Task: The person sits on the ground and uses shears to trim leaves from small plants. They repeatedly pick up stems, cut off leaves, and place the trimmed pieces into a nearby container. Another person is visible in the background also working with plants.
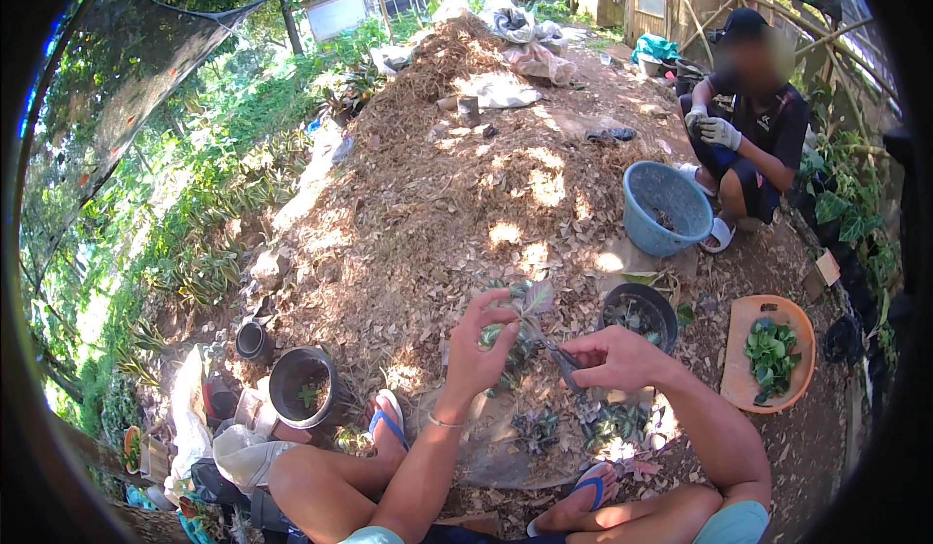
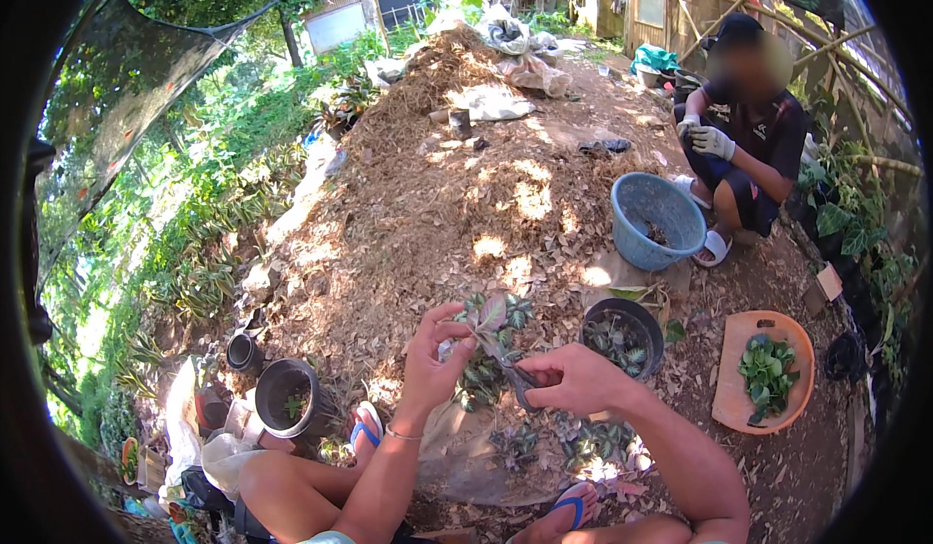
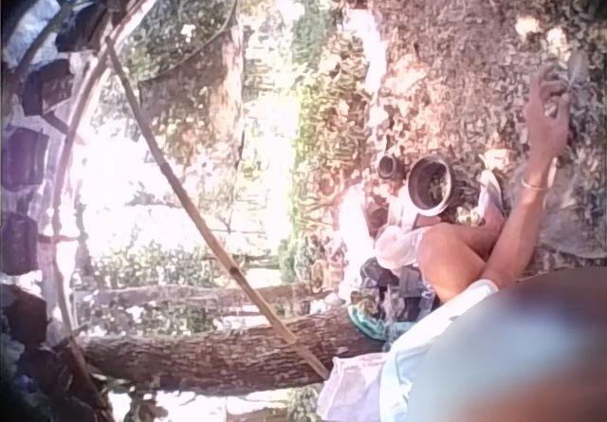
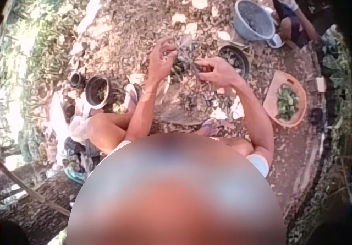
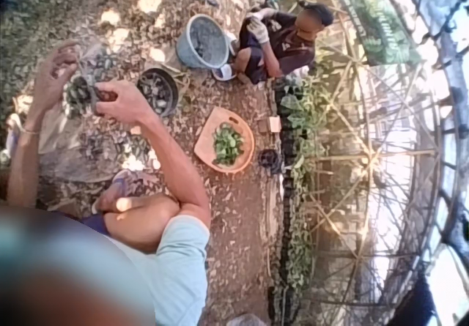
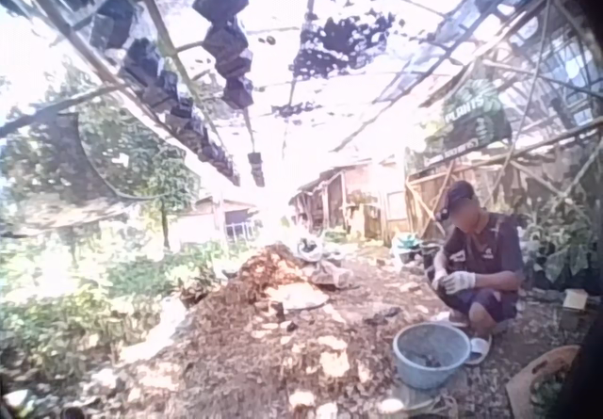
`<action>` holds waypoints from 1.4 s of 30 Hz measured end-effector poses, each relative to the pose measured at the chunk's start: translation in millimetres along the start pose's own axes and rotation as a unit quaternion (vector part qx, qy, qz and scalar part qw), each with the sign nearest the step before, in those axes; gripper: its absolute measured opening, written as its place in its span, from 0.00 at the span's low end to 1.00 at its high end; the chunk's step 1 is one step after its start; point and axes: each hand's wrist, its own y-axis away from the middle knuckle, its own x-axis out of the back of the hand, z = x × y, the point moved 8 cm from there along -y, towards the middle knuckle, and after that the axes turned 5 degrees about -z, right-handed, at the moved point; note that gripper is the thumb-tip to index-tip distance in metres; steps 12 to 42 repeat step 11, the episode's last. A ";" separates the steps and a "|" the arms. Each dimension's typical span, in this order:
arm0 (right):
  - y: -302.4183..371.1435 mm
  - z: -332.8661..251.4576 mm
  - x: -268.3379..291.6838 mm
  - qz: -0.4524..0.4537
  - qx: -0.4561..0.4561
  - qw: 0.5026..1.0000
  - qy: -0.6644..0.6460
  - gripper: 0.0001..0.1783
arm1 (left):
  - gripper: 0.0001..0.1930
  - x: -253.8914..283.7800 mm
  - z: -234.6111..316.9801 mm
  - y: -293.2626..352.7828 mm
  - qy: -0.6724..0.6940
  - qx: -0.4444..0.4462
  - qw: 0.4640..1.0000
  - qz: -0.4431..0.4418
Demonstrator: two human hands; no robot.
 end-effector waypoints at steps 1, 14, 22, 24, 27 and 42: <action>-0.5 3.4 -1.0 -0.004 -0.013 1.000 0.002 0.22 | 0.23 -1.2 -3.2 -0.6 0.027 0.009 0.999 -0.013; 1.4 3.3 0.2 -0.013 0.007 1.000 0.028 0.23 | 0.17 -12.5 -21.9 -0.2 0.176 0.033 0.978 -0.109; 1.4 3.3 0.2 -0.013 0.007 1.000 0.028 0.23 | 0.17 -12.5 -21.9 -0.2 0.176 0.033 0.978 -0.109; 1.4 3.3 0.2 -0.013 0.007 1.000 0.028 0.23 | 0.17 -12.5 -21.9 -0.2 0.176 0.033 0.978 -0.109; 1.4 3.3 0.2 -0.013 0.007 1.000 0.028 0.23 | 0.17 -12.5 -21.9 -0.2 0.176 0.033 0.978 -0.109; 1.4 3.3 0.2 -0.013 0.007 1.000 0.028 0.23 | 0.17 -12.5 -21.9 -0.2 0.176 0.033 0.978 -0.109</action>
